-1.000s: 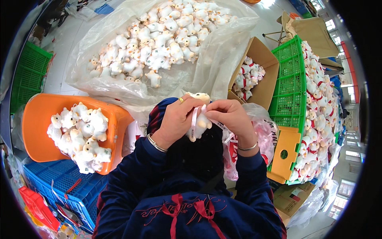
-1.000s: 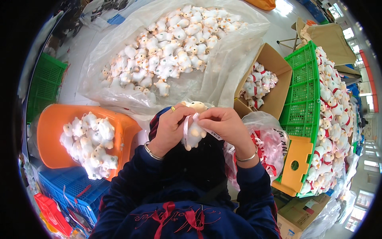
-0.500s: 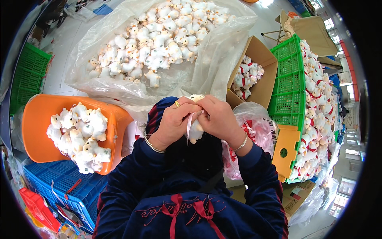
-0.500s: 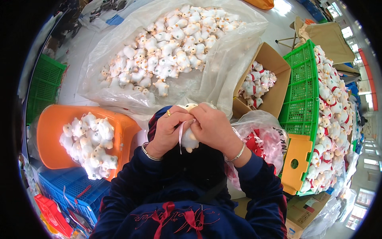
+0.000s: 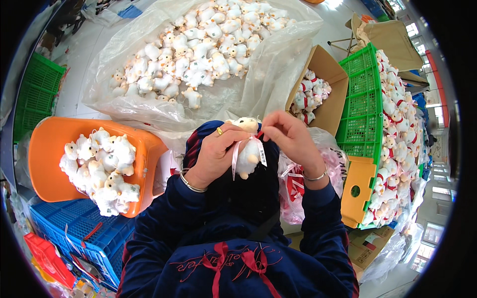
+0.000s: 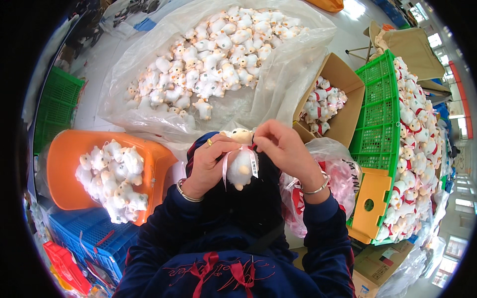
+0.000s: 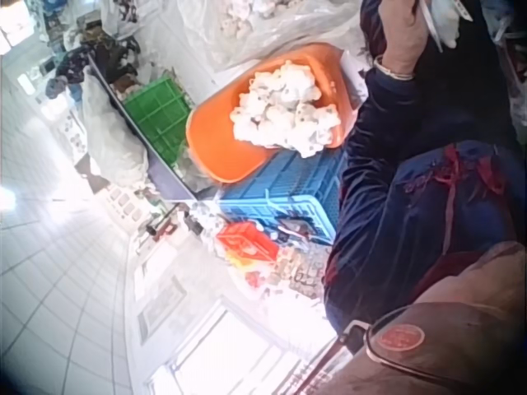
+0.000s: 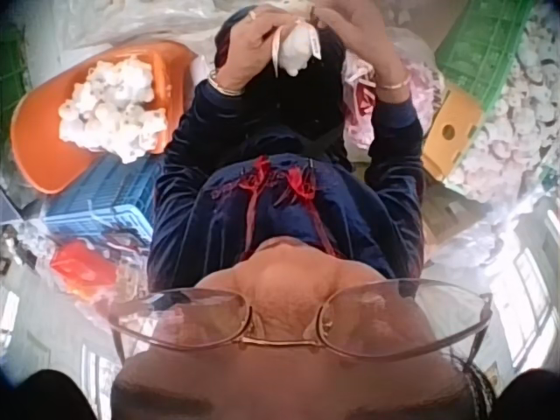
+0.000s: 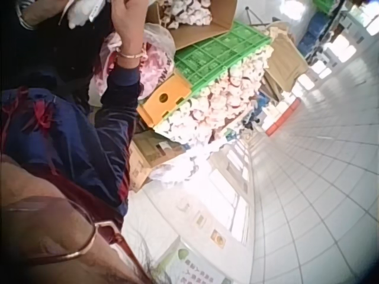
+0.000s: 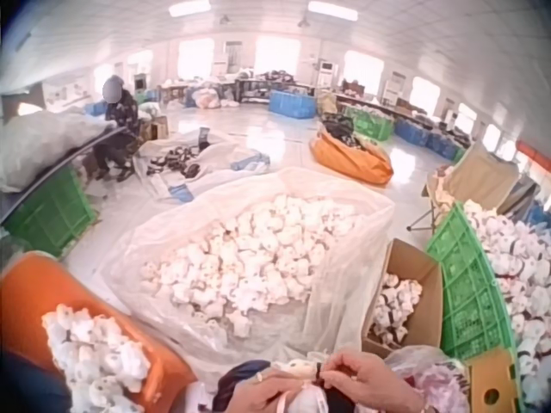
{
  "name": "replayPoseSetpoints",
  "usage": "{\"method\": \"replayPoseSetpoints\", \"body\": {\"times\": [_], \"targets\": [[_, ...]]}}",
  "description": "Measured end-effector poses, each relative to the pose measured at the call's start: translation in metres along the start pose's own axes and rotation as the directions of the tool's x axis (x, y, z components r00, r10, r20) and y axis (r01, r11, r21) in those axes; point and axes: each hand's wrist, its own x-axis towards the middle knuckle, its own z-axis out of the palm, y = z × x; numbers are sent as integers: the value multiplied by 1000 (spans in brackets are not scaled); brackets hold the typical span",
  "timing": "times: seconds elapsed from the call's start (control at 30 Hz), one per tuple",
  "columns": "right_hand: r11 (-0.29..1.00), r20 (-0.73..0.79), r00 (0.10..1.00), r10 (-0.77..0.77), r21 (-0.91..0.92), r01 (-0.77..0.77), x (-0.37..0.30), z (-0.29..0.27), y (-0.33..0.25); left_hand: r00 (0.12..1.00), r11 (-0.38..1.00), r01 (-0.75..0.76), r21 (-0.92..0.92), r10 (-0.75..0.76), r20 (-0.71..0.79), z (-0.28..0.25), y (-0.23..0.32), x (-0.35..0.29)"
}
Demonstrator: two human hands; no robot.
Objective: The person sits on the floor and ties red ribbons around the necks of small white plush toys. They pick up each toy, wrap the ribbon, and tie a knot, repeating the process for multiple items.
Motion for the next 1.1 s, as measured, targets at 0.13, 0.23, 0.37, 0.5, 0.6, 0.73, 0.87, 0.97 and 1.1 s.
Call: {"method": "replayPoseSetpoints", "body": {"times": [0.13, 0.23, 0.37, 0.5, 0.6, 0.73, 0.87, 0.97, 1.1], "targets": [[974, 138, 990, -27, -219, 57, 0, 7, -7, 1000, 999, 7, 39, -7, -8, -1, 0, 0], [913, 189, 966, -175, -336, 231, 3, 11, -10, 1000, 998, -8, 55, 7, 2, -1, 1, 0], [892, 315, 939, -136, -374, 254, 10, 3, -24, 1000, 995, -22, 92, 21, 16, -1, 2, -5], [869, 347, 928, -134, -409, 278, 9, 3, -26, 1000, 995, -25, 98, 24, 2, 0, 4, -8], [913, 268, 963, 15, -396, 96, 5, 3, -25, 999, 996, -38, 85, 36, 23, -3, 8, -5], [905, 283, 955, -83, -380, 191, 0, -2, -28, 997, 995, -42, 88, 37, 60, -7, 10, -8], [885, 207, 964, -169, -398, 241, -6, -5, -21, 997, 994, -63, 90, 59, 50, -8, 11, -5], [881, 142, 973, -183, -416, 227, -12, 5, -27, 997, 992, -67, 109, 62, 51, -10, 13, -2], [989, 83, 993, 85, 112, -94, -14, -7, -32, 998, 991, -52, 120, 47, 40, -13, 14, -3]]}}
